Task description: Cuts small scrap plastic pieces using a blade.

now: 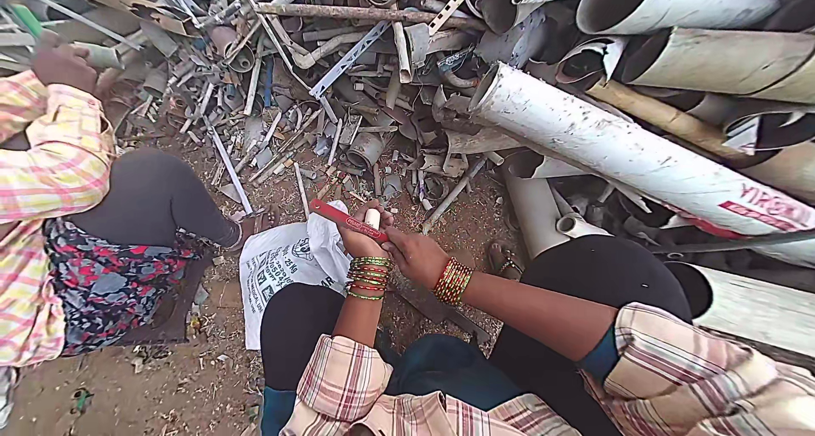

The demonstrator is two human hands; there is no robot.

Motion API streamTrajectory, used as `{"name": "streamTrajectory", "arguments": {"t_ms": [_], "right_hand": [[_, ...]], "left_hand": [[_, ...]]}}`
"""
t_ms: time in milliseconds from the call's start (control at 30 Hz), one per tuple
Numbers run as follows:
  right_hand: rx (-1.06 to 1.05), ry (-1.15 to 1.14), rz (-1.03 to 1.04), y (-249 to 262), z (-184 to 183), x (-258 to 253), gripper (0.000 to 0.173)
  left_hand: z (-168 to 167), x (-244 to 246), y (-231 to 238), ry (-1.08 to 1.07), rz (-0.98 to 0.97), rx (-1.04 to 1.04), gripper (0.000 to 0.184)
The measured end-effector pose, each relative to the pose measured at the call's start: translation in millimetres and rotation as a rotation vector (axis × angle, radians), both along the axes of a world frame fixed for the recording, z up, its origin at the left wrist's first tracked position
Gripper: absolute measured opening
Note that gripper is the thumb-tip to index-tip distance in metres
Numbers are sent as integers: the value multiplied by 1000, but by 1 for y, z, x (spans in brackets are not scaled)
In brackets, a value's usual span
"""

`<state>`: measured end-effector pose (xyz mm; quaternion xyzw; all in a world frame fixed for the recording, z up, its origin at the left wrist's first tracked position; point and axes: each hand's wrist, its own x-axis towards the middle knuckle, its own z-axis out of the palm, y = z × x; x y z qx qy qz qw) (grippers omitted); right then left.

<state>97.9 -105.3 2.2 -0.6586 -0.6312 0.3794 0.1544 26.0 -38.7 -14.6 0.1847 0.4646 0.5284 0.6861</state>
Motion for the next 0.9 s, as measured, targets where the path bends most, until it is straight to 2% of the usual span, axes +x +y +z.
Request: {"name": "streamTrajectory", "arguments": {"t_ms": [100, 333, 467, 600, 767, 900], "right_hand": [[33, -60, 17, 4, 0, 5, 37], [312, 80, -166, -2, -9, 20, 27], [176, 29, -162, 5, -10, 25, 29], [83, 47, -85, 1, -14, 6, 38], [75, -46, -91, 6, -10, 12, 34], [112, -1, -158, 7, -20, 10, 32]], "left_hand": [[-1, 3, 2, -21, 4, 21, 81], [2, -4, 7, 105, -19, 131, 74], [1, -1, 2, 134, -68, 190, 76], [-1, -1, 3, 71, -53, 100, 57], [-4, 0, 3, 128, -63, 88, 71], [-5, 1, 1, 220, -58, 50, 76]]}}
